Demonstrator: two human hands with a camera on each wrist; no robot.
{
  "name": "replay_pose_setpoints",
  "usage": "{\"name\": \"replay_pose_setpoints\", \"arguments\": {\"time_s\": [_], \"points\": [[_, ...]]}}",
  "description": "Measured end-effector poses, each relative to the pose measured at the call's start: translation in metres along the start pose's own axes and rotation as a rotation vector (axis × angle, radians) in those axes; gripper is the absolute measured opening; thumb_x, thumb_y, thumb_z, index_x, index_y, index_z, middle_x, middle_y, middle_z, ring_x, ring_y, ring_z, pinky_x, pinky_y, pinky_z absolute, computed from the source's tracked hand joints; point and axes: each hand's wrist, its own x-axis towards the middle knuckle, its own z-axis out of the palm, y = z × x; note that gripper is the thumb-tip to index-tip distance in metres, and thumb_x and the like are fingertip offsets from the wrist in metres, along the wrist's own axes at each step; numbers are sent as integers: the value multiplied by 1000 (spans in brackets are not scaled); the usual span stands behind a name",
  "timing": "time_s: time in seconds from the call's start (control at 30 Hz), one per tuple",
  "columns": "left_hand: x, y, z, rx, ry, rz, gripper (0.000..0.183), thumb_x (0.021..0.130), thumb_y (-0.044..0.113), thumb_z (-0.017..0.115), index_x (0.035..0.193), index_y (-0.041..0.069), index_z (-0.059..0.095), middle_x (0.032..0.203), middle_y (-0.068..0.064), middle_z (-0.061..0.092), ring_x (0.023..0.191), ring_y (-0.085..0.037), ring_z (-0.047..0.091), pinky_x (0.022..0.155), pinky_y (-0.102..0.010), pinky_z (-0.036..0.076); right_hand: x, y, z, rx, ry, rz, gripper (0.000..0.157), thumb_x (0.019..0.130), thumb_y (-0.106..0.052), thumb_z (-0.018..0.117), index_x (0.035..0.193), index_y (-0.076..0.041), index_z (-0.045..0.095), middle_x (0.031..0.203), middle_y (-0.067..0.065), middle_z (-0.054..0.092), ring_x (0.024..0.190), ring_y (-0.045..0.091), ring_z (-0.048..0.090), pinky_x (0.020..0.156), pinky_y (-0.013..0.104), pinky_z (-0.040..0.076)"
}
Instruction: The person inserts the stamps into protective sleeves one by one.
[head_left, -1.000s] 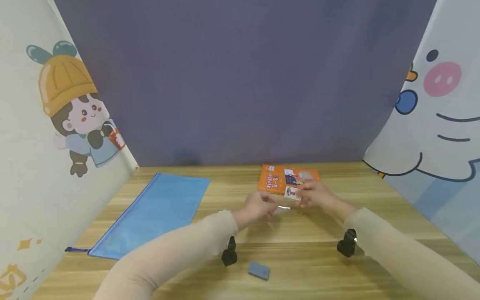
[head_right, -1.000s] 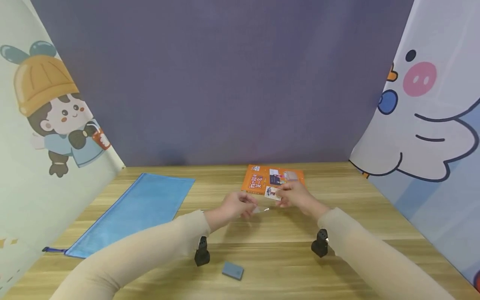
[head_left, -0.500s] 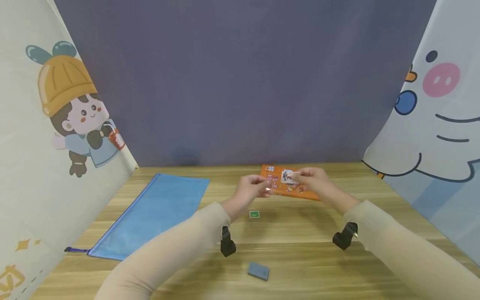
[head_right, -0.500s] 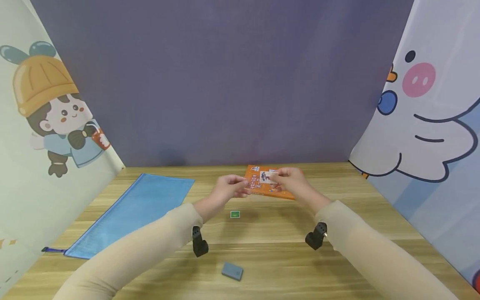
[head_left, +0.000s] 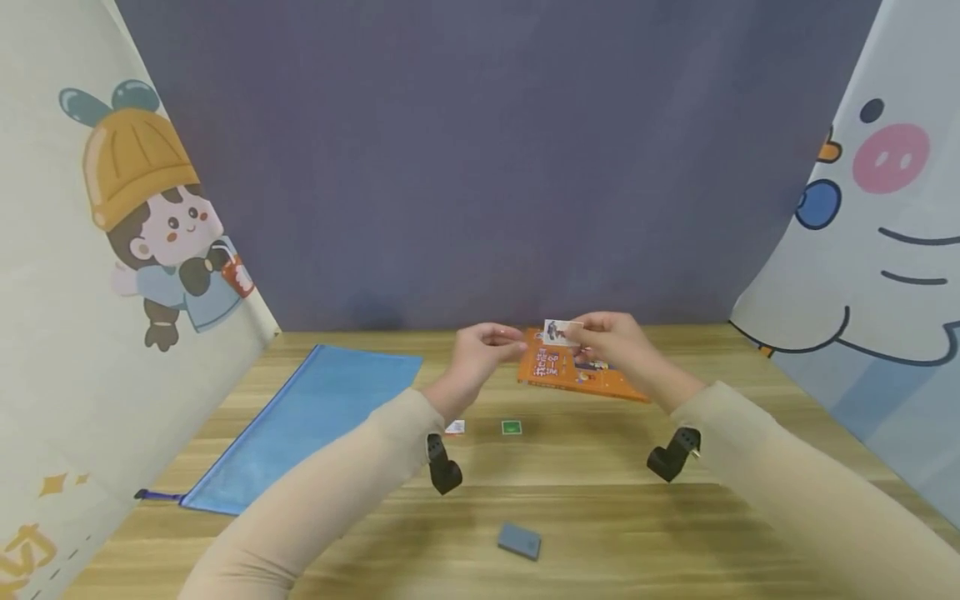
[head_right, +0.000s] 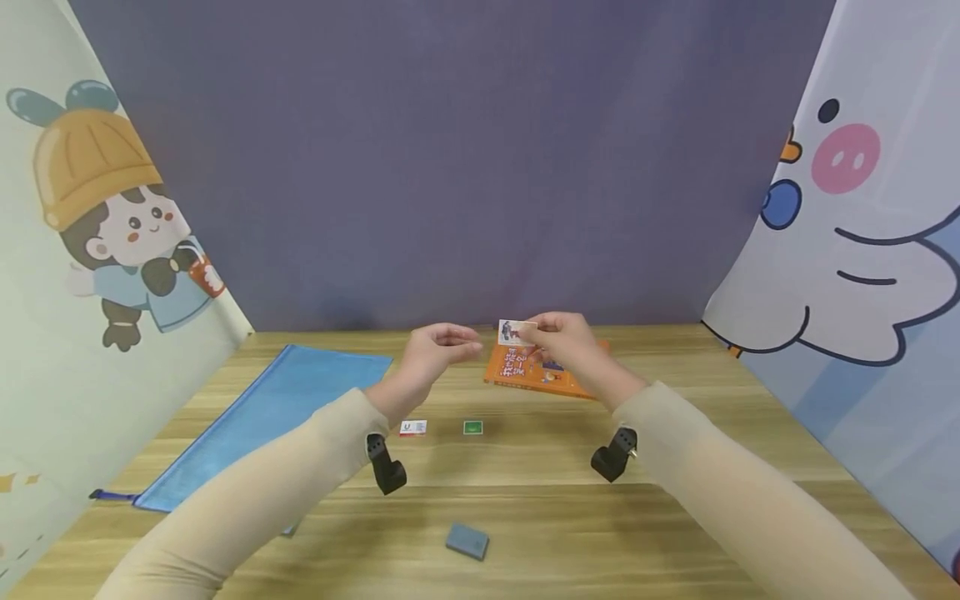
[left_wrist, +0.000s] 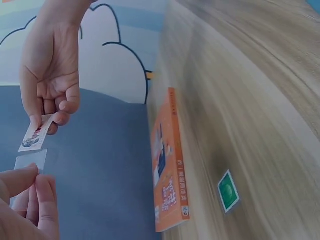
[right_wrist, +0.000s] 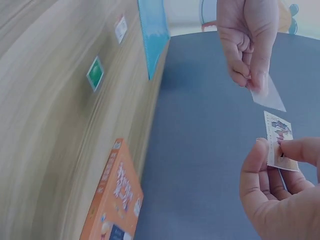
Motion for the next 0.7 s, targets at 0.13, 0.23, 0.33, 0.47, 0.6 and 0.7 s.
{"name": "replay_pose_setpoints", "arguments": {"time_s": [0.13,0.23,0.33,0.47,0.6,0.7], "points": [[0,3,-8,-13,16,-15,20,86,15,75,103,6,71,102,-11,71,91,-21,69,95,-40,54,2,-7,8,12,-4,-2,36,97,-24,60,118,5,59,92,4,66,79,13,64,75,25,59],[0,3,-13,-18,29,-28,20,87,17,73,104,6,71,106,-13,70,88,-18,68,92,-36,56,4,-11,13,26,1,-5,36,97,-23,61,119,4,59,98,6,66,80,13,65,75,26,59],[0,3,-18,-40,41,-31,21,88,16,72,105,3,71,107,-15,70,88,-19,68,88,-32,58,7,-13,17,33,7,-5,35,96,-24,62,119,3,59,105,8,66,83,14,67,76,26,59],[-1,4,-21,-71,50,-30,22,89,15,71,105,0,71,104,-13,70,87,-20,67,85,-30,58,10,-17,22,45,20,-2,36,95,-25,64,120,1,60,112,12,67,80,14,69,78,27,59],[-1,4,-25,-82,60,-29,22,88,15,71,105,-1,71,102,-13,71,89,-23,67,92,-36,57,10,-24,26,44,40,-6,37,94,-26,65,121,0,60,117,14,66,78,12,68,79,27,59],[-2,4,-26,-95,67,-39,23,87,14,72,104,-2,70,103,-16,70,97,-32,66,96,-40,54,9,-28,29,44,50,0,37,94,-24,64,122,1,60,118,15,65,76,11,68,79,26,59]]}}
